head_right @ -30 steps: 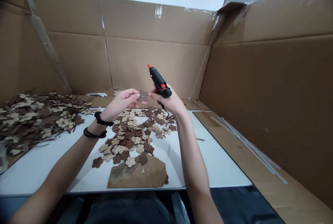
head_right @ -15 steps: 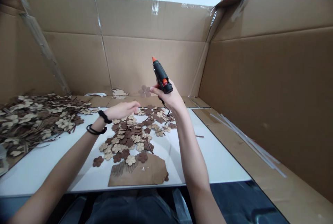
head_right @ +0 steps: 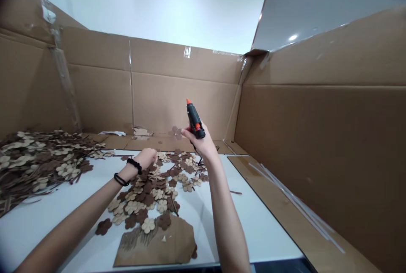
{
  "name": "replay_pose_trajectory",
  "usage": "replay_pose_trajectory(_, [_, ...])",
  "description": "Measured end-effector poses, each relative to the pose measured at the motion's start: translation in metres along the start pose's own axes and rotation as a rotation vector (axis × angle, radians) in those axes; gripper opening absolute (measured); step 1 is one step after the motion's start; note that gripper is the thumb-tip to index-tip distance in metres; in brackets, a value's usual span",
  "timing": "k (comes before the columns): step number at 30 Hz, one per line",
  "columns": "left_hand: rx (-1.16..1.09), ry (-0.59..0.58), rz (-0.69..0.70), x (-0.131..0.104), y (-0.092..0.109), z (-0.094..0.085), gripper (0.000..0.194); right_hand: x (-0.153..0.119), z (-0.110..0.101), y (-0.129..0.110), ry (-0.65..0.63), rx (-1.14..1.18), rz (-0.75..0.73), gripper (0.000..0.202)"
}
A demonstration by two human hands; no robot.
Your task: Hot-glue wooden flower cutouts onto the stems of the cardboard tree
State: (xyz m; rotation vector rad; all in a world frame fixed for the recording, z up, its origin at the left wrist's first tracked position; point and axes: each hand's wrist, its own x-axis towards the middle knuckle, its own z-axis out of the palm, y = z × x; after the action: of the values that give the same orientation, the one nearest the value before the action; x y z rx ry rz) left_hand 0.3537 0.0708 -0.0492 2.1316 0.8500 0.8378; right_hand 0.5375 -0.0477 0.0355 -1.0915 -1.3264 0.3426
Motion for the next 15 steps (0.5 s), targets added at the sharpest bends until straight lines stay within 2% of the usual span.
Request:
replay_pose_trajectory(3, [-0.065, -0.1, 0.003, 0.001, 0.016, -0.019, 0.022, 0.002, 0.006, 0.003, 0.076, 0.031, -0.005, 0.034])
replay_pose_trajectory(7, [-0.383, -0.165, 0.041, -0.009, 0.053, -0.043, 0.03, 0.006, 0.018, 0.012, 0.271, 0.116, -0.067, 0.03])
replay_pose_trajectory(11, [-0.541, -0.065, 0.049, -0.021, 0.075, -0.049, 0.031, 0.008, 0.029, 0.018, 0.209, 0.129, -0.054, 0.03])
replay_pose_trajectory(15, [-0.594, 0.035, 0.055, -0.021, 0.075, -0.043, 0.033, 0.006, 0.038, 0.018, 0.195, 0.121, -0.116, 0.027])
